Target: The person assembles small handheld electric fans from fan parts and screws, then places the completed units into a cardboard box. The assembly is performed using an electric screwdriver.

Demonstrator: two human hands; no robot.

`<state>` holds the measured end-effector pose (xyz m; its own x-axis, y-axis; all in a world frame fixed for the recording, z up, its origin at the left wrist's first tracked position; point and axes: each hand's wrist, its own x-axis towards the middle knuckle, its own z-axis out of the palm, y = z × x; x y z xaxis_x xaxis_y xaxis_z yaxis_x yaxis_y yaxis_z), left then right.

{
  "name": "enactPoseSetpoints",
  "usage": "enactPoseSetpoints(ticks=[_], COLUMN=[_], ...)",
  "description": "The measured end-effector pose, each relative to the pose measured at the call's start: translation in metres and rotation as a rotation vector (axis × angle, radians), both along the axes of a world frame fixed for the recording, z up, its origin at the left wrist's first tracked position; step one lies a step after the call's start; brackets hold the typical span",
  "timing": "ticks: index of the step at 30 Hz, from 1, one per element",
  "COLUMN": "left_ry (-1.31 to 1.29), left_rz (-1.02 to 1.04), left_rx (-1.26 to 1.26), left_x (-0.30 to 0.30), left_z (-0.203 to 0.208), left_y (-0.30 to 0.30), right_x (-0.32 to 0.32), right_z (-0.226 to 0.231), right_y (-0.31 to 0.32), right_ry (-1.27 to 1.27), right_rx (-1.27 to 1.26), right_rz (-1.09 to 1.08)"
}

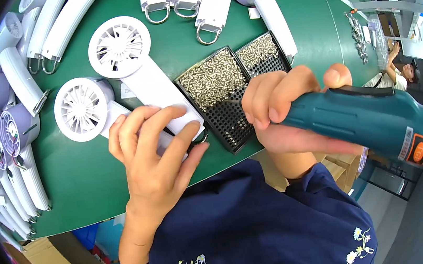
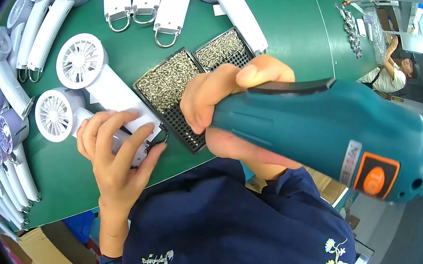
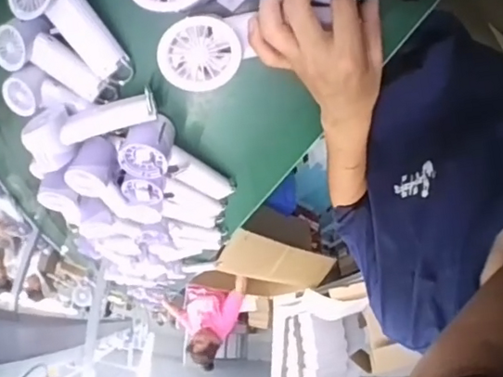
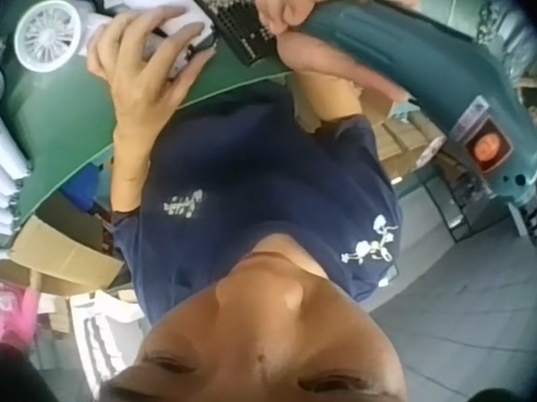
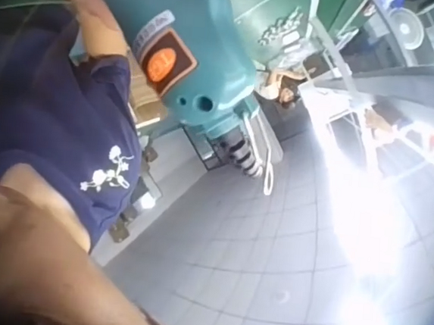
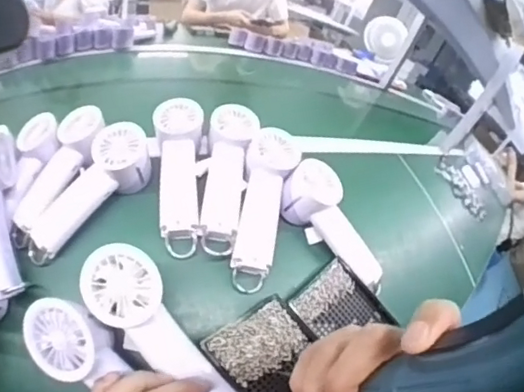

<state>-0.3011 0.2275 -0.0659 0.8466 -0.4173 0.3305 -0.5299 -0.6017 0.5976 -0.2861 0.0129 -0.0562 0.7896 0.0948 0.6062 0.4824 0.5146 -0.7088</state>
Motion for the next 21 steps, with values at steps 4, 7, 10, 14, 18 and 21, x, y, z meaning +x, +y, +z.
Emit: enactPoseSetpoints(ticks=[4, 7, 10, 14, 18, 21], left_ry=[-0.035, 0.026, 0.073, 0.113, 0.134, 0.145], left_rz=[-0.03, -0.012, -0.064, -0.032, -0.046, -0.054], left_rx=[0.029, -0.041, 0.206, 0.062, 0.058, 0.034], left_x=[-0.011, -0.013, -0.017, -0.017, -0.016, -0.014], left_z=[0.015, 0.01, 0.005, 0.0, -0.003, -0.003], left_y=[0.017, 0.026, 0.028, 0.02, 0.021, 0.023], right_x=[-0.002, -0.003, -0.008, -0.018, -0.025, -0.032], right_z=[0.0, 0.011, 0.027, 0.042, 0.031, 0.026], right_y=[0.007, 0.014, 0.017, 0.044, 0.065, 0.077], right_ry=[0.024, -0.027, -0.025, -0.027, -0.053, -0.036], right_rx=[0.078, 0.158, 0.043, 0.101, 0.006, 0.013], right_rz=[-0.108, -0.201, -0.28, -0.273, -0.138, -0.15])
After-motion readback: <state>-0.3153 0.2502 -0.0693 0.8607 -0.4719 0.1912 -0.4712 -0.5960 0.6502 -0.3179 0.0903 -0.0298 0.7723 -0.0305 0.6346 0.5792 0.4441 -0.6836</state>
